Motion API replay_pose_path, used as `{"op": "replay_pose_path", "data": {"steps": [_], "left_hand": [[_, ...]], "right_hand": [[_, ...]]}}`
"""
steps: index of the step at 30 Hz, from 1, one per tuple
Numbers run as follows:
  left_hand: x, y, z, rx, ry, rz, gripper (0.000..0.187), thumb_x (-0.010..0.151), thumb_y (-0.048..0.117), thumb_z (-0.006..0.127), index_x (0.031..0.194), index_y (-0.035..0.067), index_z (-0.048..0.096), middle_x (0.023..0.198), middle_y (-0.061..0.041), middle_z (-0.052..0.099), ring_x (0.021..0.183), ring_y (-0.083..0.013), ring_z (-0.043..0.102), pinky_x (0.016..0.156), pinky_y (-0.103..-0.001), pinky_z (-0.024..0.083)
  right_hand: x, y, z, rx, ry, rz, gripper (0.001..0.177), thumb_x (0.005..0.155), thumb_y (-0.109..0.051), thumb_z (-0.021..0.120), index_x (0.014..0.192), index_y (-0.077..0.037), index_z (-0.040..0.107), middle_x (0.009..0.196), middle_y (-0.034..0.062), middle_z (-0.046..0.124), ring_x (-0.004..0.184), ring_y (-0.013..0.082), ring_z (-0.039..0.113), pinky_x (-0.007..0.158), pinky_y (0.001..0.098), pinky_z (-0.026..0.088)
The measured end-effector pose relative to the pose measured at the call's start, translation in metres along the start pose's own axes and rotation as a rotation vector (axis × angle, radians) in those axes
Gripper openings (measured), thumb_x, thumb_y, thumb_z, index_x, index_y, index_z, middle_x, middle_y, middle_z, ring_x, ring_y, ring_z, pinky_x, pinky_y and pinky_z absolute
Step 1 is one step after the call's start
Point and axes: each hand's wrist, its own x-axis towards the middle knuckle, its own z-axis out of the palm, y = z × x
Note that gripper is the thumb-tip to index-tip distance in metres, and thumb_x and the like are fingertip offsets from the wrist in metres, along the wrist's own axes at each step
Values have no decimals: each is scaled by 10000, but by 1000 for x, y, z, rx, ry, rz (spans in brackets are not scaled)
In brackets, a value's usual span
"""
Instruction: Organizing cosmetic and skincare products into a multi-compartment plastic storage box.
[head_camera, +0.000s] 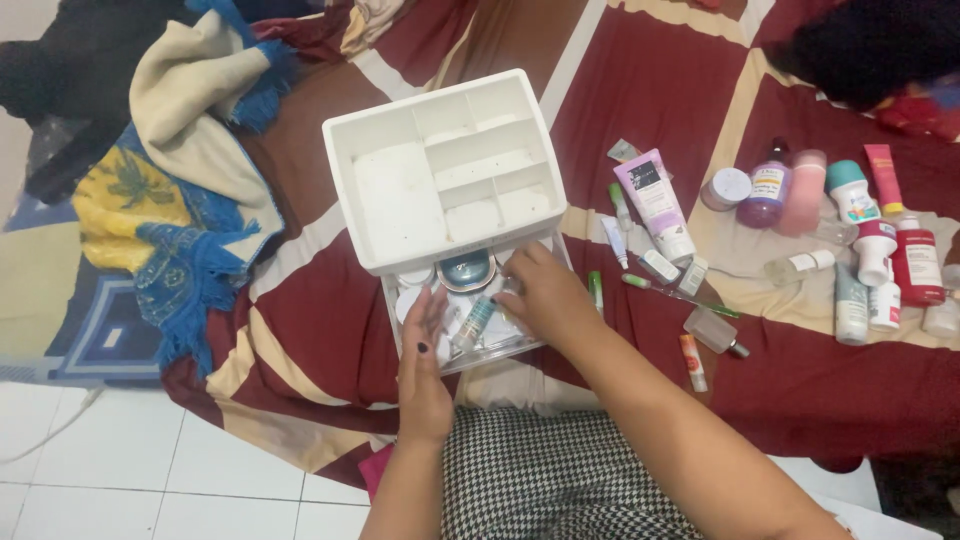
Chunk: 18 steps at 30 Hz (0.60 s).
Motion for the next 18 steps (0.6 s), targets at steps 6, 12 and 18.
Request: {"op": "replay_pose_path", "data": {"steps": [6, 12, 18], "left_hand": [[3, 3, -3, 186, -108, 28, 765, 1085, 527, 359, 1572, -61, 313, 1568, -256, 461, 1473, -340, 457, 1235, -435, 322], [-1, 18, 22, 224, -139, 113, 784, 1081, 542, 370, 1529, -102, 371, 1521, -256, 517, 1436, -348, 508, 1218, -433, 357], [-37, -23, 95, -19, -326, -15, 663, 1071, 471, 437, 1439, -76, 501, 1363, -215, 647, 1227, -280, 648, 1061, -395, 500]], "right_hand": [[-9, 6, 0, -251, -161, -143, 122, 820, -211, 747, 886, -117, 785, 981, 51, 670, 961, 319, 638, 856, 478, 507], [-24, 40, -67, -27, 54, -160, 225, 871, -169, 710, 1076, -93, 764, 1082, 99, 676, 1070, 298, 640, 935, 422, 522], [-97, 171, -125, -56, 218, 408, 291, 871, -162, 670, 1140, -87, 753, 1045, 132, 732, 902, 250, 723, 803, 362, 562]]}}
